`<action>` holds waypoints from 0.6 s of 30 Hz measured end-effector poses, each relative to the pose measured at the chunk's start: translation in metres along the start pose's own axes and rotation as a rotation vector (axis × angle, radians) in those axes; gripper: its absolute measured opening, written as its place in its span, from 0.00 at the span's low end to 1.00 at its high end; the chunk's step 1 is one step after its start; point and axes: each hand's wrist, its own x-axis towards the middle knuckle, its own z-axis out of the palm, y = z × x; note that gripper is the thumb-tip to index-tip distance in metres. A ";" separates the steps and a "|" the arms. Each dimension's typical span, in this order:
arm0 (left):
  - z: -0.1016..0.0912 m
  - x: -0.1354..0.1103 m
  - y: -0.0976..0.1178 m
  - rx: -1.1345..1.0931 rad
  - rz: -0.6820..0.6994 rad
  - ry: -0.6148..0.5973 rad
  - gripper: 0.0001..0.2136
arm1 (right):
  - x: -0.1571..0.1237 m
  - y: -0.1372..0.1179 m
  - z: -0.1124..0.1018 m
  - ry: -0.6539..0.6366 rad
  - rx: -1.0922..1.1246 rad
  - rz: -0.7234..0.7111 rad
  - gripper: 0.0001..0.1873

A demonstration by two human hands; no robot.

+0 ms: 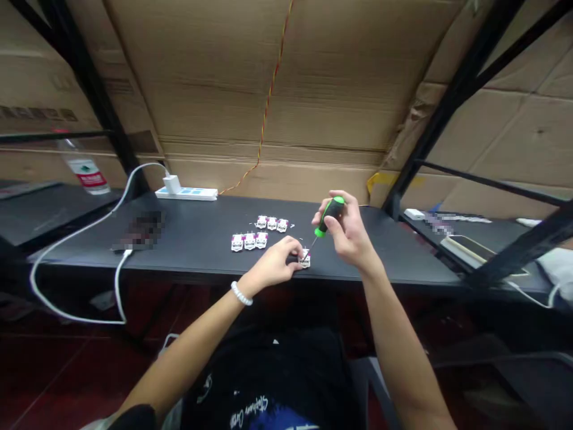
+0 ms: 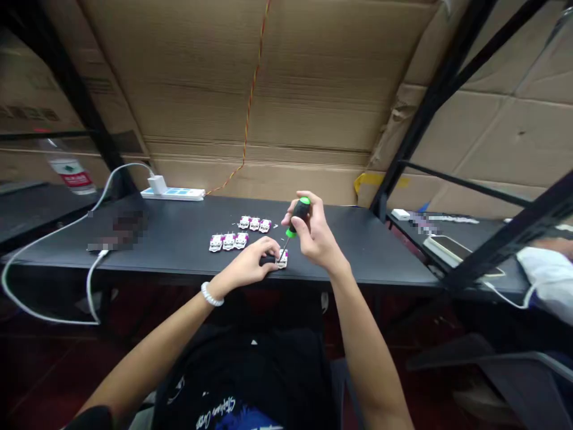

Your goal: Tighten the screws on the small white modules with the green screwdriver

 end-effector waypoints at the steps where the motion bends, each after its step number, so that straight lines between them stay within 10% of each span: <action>1: 0.000 0.000 0.000 -0.001 0.000 -0.001 0.08 | 0.000 0.000 0.000 -0.001 0.000 0.004 0.22; 18: 0.001 0.000 -0.001 0.016 -0.013 -0.016 0.07 | 0.000 -0.003 0.001 -0.031 -0.016 -0.006 0.23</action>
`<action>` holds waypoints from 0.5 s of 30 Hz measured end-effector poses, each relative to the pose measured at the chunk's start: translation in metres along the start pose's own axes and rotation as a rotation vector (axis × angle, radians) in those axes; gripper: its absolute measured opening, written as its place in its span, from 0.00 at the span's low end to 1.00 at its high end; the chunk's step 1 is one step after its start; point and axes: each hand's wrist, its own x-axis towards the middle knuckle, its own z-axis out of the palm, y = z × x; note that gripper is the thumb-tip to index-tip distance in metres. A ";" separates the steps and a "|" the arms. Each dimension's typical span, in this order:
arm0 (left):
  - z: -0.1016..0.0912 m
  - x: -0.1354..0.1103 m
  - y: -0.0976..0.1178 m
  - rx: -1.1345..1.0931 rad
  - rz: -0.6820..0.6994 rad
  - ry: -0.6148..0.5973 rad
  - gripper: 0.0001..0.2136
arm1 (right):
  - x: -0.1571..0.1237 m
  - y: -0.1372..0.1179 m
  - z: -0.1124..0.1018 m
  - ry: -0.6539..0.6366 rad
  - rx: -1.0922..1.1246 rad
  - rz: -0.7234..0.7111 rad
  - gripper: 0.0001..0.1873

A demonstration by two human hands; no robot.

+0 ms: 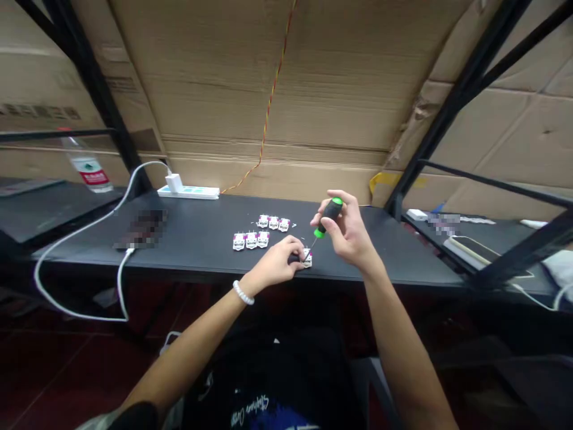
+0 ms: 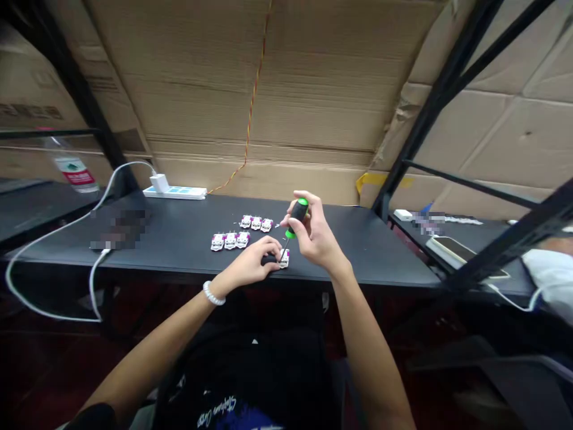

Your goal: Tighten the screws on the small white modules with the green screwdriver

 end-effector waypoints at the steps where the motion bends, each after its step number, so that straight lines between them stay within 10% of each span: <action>1: 0.000 0.000 0.000 -0.001 -0.007 -0.002 0.07 | 0.001 -0.001 0.000 0.004 -0.035 0.000 0.23; 10: 0.001 0.000 0.001 -0.016 0.007 0.013 0.08 | 0.007 0.000 0.008 0.145 -0.382 -0.160 0.30; 15: 0.002 0.000 0.000 -0.024 0.017 0.030 0.08 | 0.006 -0.012 0.002 -0.081 -0.072 -0.052 0.28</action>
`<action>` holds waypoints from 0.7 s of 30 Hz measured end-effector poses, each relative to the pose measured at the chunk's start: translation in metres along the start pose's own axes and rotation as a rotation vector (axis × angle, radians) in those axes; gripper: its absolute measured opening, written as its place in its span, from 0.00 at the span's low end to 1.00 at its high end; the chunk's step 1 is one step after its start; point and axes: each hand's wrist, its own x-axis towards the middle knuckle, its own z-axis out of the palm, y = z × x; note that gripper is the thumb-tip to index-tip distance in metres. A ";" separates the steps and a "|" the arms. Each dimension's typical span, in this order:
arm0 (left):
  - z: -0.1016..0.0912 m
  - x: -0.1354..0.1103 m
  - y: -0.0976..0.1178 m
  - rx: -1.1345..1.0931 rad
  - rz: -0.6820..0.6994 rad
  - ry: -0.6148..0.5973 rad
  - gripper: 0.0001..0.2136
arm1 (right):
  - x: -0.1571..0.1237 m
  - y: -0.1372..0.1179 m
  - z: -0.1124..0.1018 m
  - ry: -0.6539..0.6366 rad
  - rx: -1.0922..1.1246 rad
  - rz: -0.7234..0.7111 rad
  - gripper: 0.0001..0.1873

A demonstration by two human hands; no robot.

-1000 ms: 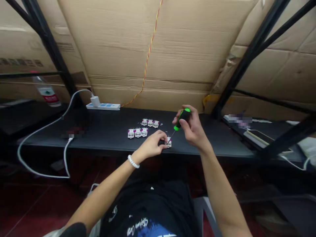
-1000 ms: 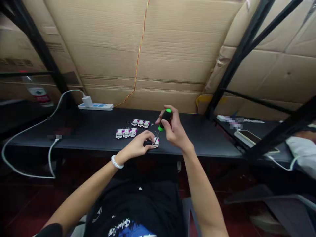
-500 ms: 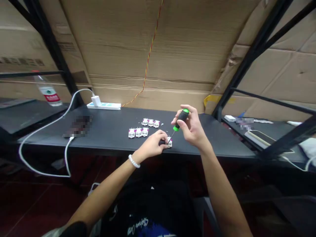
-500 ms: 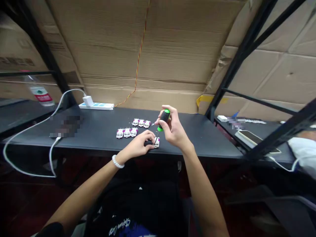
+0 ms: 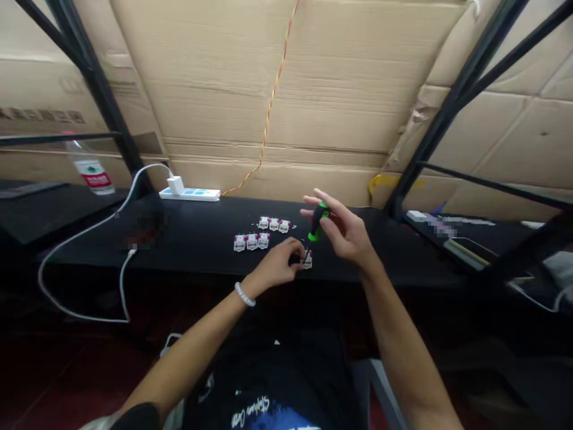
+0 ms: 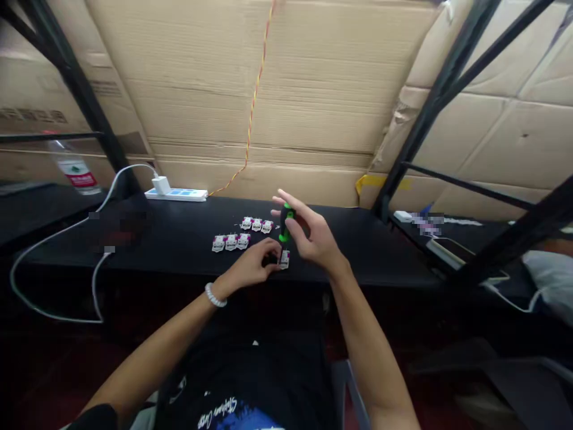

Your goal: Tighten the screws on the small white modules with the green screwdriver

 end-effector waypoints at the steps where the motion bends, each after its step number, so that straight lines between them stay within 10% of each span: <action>1: 0.000 0.000 0.000 0.002 0.004 0.001 0.09 | 0.001 -0.003 -0.003 -0.026 0.037 0.019 0.27; 10: 0.002 -0.001 0.000 0.040 0.020 0.023 0.11 | 0.018 -0.021 -0.006 0.159 -0.448 -0.120 0.19; 16: 0.002 0.000 0.002 0.038 0.012 0.019 0.12 | 0.014 -0.019 -0.002 0.024 -0.151 0.001 0.21; 21: 0.003 0.000 -0.001 0.050 0.005 0.020 0.11 | 0.018 -0.015 -0.001 0.285 -0.444 -0.031 0.13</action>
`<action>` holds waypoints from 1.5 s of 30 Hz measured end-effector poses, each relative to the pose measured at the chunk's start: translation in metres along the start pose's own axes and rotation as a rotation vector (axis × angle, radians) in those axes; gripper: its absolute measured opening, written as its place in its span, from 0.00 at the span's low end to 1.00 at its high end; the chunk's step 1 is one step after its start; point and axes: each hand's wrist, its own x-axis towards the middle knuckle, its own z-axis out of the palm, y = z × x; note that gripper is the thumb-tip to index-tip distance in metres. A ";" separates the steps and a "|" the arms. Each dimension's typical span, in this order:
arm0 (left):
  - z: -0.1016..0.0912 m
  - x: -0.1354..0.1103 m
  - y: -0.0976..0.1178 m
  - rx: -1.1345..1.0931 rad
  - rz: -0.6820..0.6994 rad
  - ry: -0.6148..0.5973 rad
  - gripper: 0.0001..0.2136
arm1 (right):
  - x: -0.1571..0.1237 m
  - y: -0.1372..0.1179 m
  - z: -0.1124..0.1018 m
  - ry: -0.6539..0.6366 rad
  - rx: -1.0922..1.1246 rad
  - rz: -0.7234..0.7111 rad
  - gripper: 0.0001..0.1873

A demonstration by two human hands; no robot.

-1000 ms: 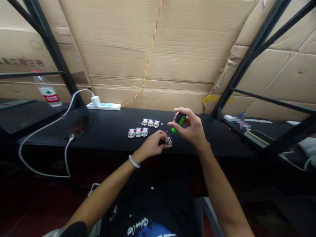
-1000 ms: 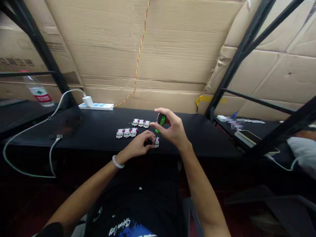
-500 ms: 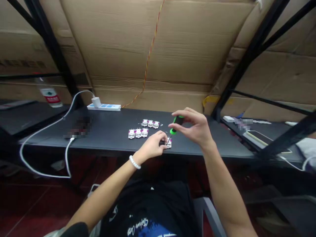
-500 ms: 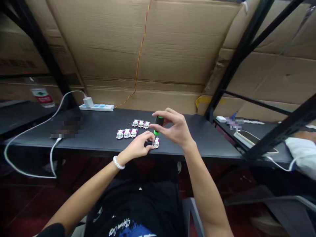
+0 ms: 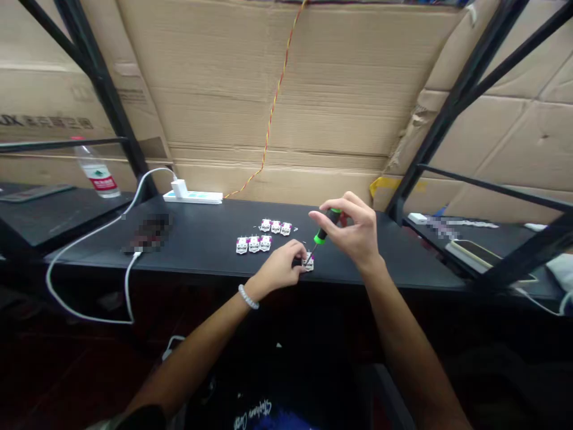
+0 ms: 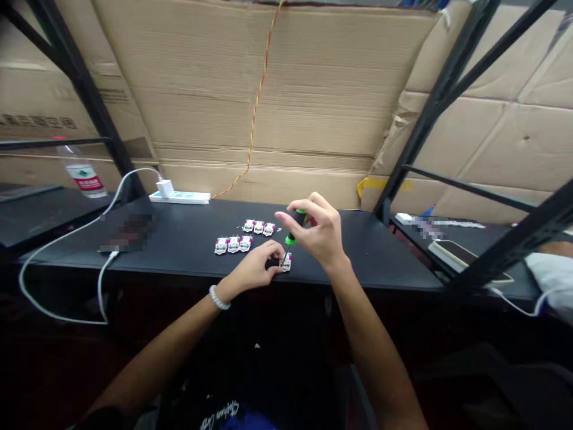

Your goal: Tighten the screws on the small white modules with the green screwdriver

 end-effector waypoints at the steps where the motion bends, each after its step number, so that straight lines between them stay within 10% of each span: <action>1: 0.000 0.000 -0.001 0.002 0.001 0.002 0.11 | 0.000 0.001 0.000 0.033 -0.061 -0.022 0.14; 9: 0.000 -0.001 -0.001 0.002 0.001 -0.003 0.11 | -0.007 0.008 -0.008 -0.298 0.356 0.063 0.23; 17: 0.000 0.000 0.000 0.027 -0.015 -0.009 0.09 | 0.002 0.006 -0.002 -0.014 0.005 0.008 0.17; 24: -0.020 -0.001 0.003 0.069 -0.023 -0.077 0.14 | -0.009 0.027 -0.052 0.578 0.226 0.134 0.24; 30: -0.040 0.046 -0.002 0.254 0.033 -0.089 0.11 | -0.014 0.051 -0.097 0.706 0.271 0.103 0.31; 36: -0.027 0.117 -0.034 0.397 0.072 -0.421 0.15 | -0.018 0.058 -0.104 0.789 0.302 0.096 0.31; 45: -0.026 0.123 -0.057 0.398 0.142 -0.483 0.11 | -0.022 0.061 -0.113 0.744 0.254 0.082 0.31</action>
